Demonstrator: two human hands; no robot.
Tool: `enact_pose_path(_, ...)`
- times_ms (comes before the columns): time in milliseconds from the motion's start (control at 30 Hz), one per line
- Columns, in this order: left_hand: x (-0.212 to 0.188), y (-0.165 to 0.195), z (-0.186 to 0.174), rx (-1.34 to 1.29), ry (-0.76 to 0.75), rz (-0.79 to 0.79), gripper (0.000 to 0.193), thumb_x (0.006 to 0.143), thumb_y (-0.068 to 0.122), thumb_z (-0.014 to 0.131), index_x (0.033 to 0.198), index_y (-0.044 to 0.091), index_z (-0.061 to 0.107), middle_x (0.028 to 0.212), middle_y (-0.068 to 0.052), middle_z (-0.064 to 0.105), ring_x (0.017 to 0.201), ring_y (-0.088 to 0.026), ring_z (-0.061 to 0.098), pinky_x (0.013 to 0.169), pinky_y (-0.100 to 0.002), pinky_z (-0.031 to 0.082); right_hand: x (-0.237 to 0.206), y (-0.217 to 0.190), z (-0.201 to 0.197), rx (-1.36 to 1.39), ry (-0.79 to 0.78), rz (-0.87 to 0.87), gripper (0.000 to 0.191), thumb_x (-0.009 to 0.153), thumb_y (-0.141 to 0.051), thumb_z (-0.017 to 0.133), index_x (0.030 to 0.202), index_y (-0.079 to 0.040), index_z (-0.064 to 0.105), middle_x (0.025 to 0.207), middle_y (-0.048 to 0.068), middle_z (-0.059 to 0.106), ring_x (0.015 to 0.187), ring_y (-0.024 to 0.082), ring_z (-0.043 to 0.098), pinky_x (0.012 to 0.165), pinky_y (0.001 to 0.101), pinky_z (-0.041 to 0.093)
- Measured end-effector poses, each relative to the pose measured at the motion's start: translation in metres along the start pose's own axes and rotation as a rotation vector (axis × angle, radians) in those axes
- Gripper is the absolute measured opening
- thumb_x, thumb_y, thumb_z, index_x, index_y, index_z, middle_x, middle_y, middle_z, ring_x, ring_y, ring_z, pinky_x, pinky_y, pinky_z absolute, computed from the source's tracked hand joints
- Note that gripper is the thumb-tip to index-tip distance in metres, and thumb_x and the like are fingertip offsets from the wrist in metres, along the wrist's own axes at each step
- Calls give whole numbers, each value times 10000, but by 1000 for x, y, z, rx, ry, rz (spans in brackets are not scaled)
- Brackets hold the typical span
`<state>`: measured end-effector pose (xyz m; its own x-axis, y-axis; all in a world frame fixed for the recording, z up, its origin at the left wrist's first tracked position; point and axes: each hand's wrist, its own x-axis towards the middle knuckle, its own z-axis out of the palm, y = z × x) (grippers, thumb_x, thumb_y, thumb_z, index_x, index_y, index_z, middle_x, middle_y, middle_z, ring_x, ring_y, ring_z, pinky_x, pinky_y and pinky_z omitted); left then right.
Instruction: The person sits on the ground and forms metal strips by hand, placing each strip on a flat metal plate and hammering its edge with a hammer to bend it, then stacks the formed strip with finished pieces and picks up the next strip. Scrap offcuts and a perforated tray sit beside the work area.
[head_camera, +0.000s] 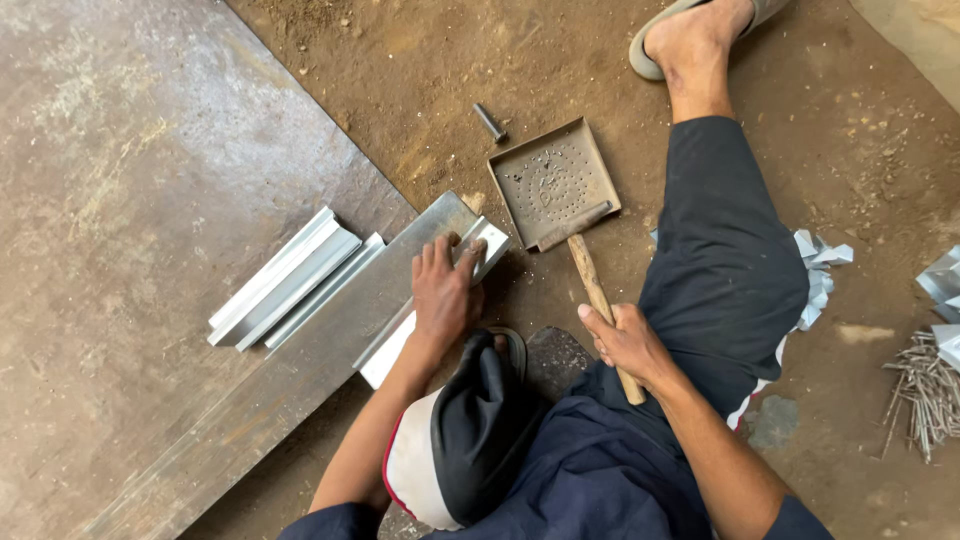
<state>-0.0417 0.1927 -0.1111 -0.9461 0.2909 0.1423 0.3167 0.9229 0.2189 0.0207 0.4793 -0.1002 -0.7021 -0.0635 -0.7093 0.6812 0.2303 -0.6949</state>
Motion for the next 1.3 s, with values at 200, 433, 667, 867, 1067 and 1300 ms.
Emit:
enact_pose_path(200, 0, -64, -55, -359, -105, -35, 545, 690, 179, 785, 1230, 187, 709, 1263, -143, 582, 1140, -353, 532, 975, -482, 410, 1, -31, 12, -149, -20, -196, 519, 1037, -391, 514, 649, -47, 536, 517, 31, 506, 441, 132, 501, 426, 327, 419)
enact_pose_path(433, -1, -79, -39, -378, 44, -196, 239, 1004, 229, 608, 1180, 102, 707, 1143, -184, 663, 1068, -378, 586, 905, -496, 441, 10, -66, 55, -400, -50, -725, 451, 1072, -246, 477, 750, 57, 564, 655, 214, 563, 563, 346, 594, 555, 456, 445)
enact_pose_path(667, 2, -78, -38, -293, 104, -302, 197, 1038, 222, 579, 1044, 68, 703, 852, -199, 668, 828, -426, 629, 753, -525, 476, 26, -70, 71, -485, -41, -765, 421, 1049, -211, 503, 757, 75, 605, 715, 277, 608, 657, 440, 631, 585, 487, 453)
enact_pose_path(867, 0, -79, -43, -276, 87, -384, 241, 1019, 269, 587, 999, 67, 717, 802, -218, 660, 765, -429, 640, 707, -529, 489, 34, -60, 79, -505, -39, -724, 406, 1038, -217, 521, 784, 87, 612, 745, 297, 616, 698, 475, 639, 592, 488, 462)
enact_pose_path(1067, -4, -85, -46, -272, 115, -360, 257, 1034, 279, 568, 1004, 66, 709, 824, -208, 676, 785, -424, 655, 719, -522, 501, 27, -46, 49, -420, -246, -177, 553, 990, -372, 642, 624, 30, 545, 508, 144, 549, 417, 233, 559, 396, 398, 445)
enact_pose_path(1300, -3, -73, -49, -338, 30, -437, 242, 1041, 286, 573, 1117, 108, 718, 960, -192, 706, 860, -408, 661, 763, -504, 512, 38, 7, 41, -269, -451, 111, 396, 919, -315, 709, 701, -18, 565, 533, 72, 532, 404, 164, 509, 372, 343, 420)
